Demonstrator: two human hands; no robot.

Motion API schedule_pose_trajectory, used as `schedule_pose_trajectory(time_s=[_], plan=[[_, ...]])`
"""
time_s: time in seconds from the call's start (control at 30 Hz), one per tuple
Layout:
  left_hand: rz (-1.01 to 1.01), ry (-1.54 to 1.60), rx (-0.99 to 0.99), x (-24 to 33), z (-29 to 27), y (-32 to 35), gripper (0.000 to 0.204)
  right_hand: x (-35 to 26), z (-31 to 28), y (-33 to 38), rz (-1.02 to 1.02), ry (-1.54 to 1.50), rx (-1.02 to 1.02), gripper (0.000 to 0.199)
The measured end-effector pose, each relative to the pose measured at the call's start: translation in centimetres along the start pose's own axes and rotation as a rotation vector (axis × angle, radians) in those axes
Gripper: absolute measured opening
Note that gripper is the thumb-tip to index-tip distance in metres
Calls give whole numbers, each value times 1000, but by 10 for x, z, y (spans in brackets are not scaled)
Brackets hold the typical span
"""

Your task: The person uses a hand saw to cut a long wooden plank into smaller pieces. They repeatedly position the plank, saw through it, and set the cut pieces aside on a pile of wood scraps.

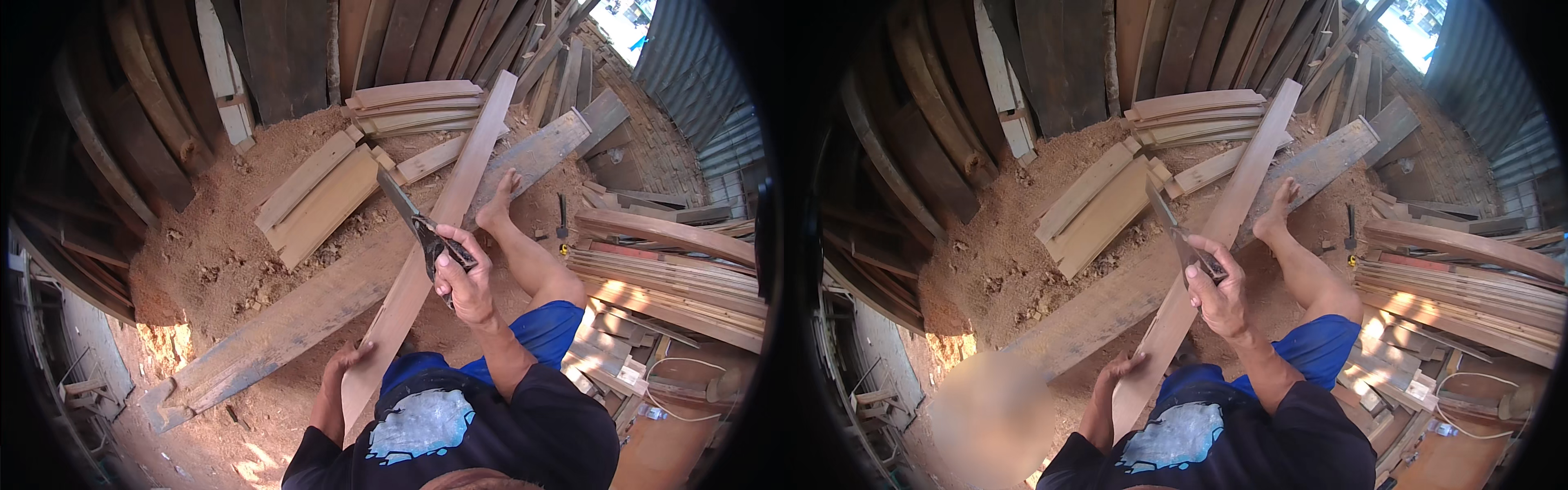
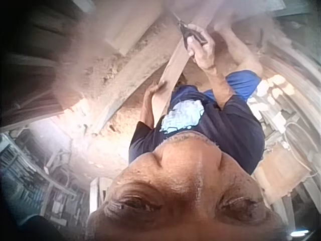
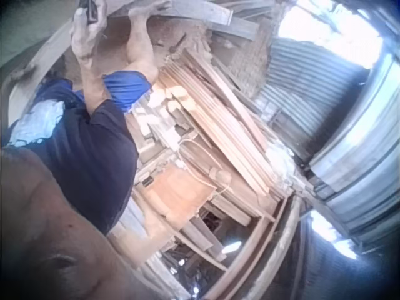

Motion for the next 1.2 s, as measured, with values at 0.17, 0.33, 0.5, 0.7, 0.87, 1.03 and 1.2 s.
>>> schedule_pose_trajectory(time_s=[0.17, 0.33, 0.5, 0.7, 0.87, 1.03, 1.2], plan=[[-99, -116, 289, -37, 6, 15, 81, -2, 7, 1, -16, 52, -45, 39], [-25, -34, 365, 7, 11, 47, 70, -4, 15, 7, -15, 28, -35, 39], [-8, -125, 429, 57, 12, 30, 73, 2, 20, 14, -1, 28, -69, 42], [31, -366, 621, 83, 25, 50, 92, -2, 28, 27, 0, 26, -78, 42], [31, -428, 838, -22, 50, 88, 99, 7, 36, 28, -17, -33, -89, 42], [-82, -405, 812, -27, 42, 86, 101, 11, 48, 32, 0, -53, -145, 42], [5, -439, 853, -31, 22, 74, 125, 1, 51, 33, -53, -43, -160, 43]])
Point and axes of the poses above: each hand's wrist, its own y-axis away from the middle knuckle, its own z-axis out of the palm, x = y × z, the point moved 8 cm from there along -y, towards the middle knuckle, and after that the axes turned 14 degrees about -z, right-handed, at the moved point
